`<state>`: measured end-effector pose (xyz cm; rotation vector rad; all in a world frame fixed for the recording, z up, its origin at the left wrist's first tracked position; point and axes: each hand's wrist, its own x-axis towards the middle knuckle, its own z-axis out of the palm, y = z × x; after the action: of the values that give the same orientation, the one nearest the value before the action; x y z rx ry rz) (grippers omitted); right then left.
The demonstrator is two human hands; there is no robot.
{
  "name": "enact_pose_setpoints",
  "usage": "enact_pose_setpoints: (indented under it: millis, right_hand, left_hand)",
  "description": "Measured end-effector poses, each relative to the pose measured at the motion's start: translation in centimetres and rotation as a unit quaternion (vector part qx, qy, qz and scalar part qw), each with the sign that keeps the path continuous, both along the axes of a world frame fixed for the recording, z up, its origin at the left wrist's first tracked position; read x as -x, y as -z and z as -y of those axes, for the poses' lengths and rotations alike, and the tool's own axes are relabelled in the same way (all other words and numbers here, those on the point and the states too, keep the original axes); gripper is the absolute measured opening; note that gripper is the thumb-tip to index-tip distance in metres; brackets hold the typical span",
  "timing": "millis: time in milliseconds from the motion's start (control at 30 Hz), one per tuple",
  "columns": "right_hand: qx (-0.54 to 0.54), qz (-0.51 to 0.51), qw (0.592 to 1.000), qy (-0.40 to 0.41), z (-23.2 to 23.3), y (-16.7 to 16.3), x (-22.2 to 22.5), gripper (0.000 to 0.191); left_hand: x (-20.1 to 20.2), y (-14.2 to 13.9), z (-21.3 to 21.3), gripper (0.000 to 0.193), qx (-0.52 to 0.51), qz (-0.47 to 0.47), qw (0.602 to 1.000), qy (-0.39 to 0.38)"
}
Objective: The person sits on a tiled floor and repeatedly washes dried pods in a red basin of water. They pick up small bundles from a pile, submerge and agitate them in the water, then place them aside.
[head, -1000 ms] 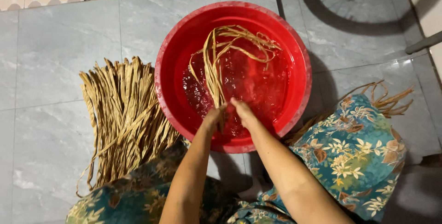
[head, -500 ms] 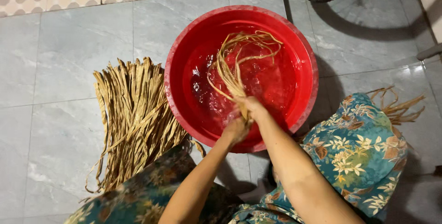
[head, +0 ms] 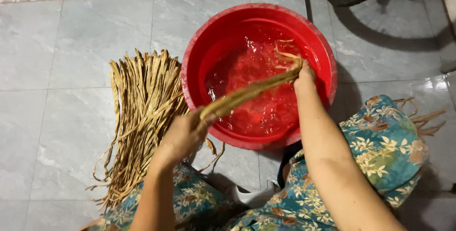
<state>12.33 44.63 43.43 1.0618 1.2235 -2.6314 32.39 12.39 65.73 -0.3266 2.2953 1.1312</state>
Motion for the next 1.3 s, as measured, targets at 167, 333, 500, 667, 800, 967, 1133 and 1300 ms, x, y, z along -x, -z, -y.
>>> enact_pose_setpoints:
  millis: [167, 333, 500, 667, 800, 967, 1133, 1300]
  right_hand:
    - [-0.204, 0.118, 0.961, -0.147, 5.1, -3.6, -3.7, 0.091]
    - [0.090, -0.059, 0.941, -0.322, 14.3, -5.0, -8.4, 0.054]
    - [0.055, -0.004, 0.969, -0.241, 12.9, -2.0, -7.5, 0.024]
    - [-0.054, 0.024, 0.989, -0.133, 5.8, -0.1, -3.4, 0.023]
    - [-0.077, 0.050, 0.993, -0.074, 0.6, 0.1, -0.9, 0.033]
    - [0.072, -0.115, 0.990, -0.030, -1.6, -1.7, 0.0, 0.059]
    - [-0.074, -0.076, 0.985, -0.135, 3.8, -2.4, -3.4, 0.059]
    - [-0.215, -0.003, 0.903, -0.373, 10.9, 0.2, -8.0, 0.058]
  left_hand:
    - [4.4, 7.4, 1.7, 0.044, -0.216, -0.189, 0.952, -0.103]
    - [6.4, 17.6, -3.2, 0.043, -0.150, -0.149, 0.971, -0.109]
    - [3.3, 18.6, -7.8, 0.060, -0.044, -0.091, 0.995, 0.027]
    - [1.9, 9.8, -6.0, 0.057, -0.051, -0.021, 0.994, 0.089]
    - [0.9, 2.3, -1.1, 0.048, -0.261, -0.245, 0.922, 0.145]
    - [2.5, 1.1, 2.3, 0.034, -0.191, -0.046, 0.978, -0.070]
    - [5.6, 10.7, 0.0, 0.021, -0.358, -0.069, 0.921, -0.138]
    - [8.0, 21.8, -4.9, 0.025, -0.285, -0.086, 0.951, -0.080]
